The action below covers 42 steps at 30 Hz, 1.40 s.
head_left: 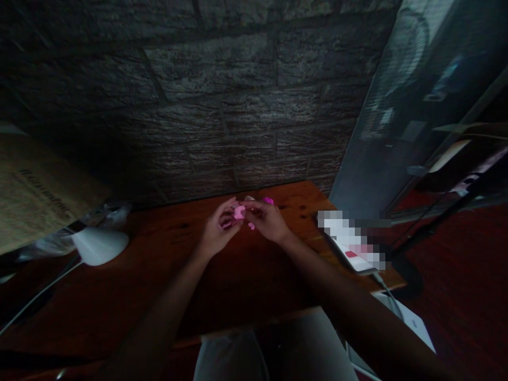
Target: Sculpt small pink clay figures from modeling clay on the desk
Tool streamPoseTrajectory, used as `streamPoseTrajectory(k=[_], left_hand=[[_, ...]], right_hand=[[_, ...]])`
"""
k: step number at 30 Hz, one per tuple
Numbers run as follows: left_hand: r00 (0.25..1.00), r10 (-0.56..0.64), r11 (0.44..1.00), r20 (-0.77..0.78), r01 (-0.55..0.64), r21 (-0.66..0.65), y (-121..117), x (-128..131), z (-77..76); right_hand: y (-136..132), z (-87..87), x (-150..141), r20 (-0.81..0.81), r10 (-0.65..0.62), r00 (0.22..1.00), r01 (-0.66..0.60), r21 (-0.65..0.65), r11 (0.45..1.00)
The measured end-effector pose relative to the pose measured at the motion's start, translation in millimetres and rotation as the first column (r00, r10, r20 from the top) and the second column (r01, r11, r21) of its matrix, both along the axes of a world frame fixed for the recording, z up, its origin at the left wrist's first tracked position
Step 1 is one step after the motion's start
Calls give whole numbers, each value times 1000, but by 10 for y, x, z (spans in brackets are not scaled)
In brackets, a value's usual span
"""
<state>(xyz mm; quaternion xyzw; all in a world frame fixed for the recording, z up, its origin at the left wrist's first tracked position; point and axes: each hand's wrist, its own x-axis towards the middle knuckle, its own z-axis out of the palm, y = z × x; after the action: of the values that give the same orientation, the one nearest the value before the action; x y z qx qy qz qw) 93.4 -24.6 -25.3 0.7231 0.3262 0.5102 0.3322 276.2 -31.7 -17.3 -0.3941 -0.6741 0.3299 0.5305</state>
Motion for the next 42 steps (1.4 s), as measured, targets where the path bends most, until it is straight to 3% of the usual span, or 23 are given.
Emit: streamPoseTrajectory(k=[6, 8, 14, 17, 21, 32, 36, 42], left_hand=[[977, 213, 974, 21, -214, 69, 69, -50, -18], [970, 242, 965, -6, -240, 104, 71, -63, -27], [962, 240, 956, -128, -212, 204, 3, 18, -35], [955, 263, 940, -138, -222, 258, -12, 55, -22], [950, 273, 926, -150, -217, 308, -10, 15, -12], [990, 58, 984, -132, -35, 174, 40, -74, -7], [997, -44, 998, -57, 46, 42, 46, -63, 19], [986, -62, 970, 156, 96, -222, 58, -28, 63]], right_hand=[[154, 327, -72, 189, 92, 978, -80, -73, 994], [183, 314, -92, 164, 128, 978, -114, -94, 989], [140, 59, 24, -3, 153, 988, -151, -166, 974], [118, 71, 88, -61, 181, 982, -189, -199, 962], [92, 129, 78, 6, 158, 987, -155, -159, 975], [55, 90, 12, 136, 34, 990, -33, -8, 999], [73, 87, 32, 75, 62, 995, -57, -67, 996], [104, 149, 86, -114, 71, 991, -82, -93, 992]])
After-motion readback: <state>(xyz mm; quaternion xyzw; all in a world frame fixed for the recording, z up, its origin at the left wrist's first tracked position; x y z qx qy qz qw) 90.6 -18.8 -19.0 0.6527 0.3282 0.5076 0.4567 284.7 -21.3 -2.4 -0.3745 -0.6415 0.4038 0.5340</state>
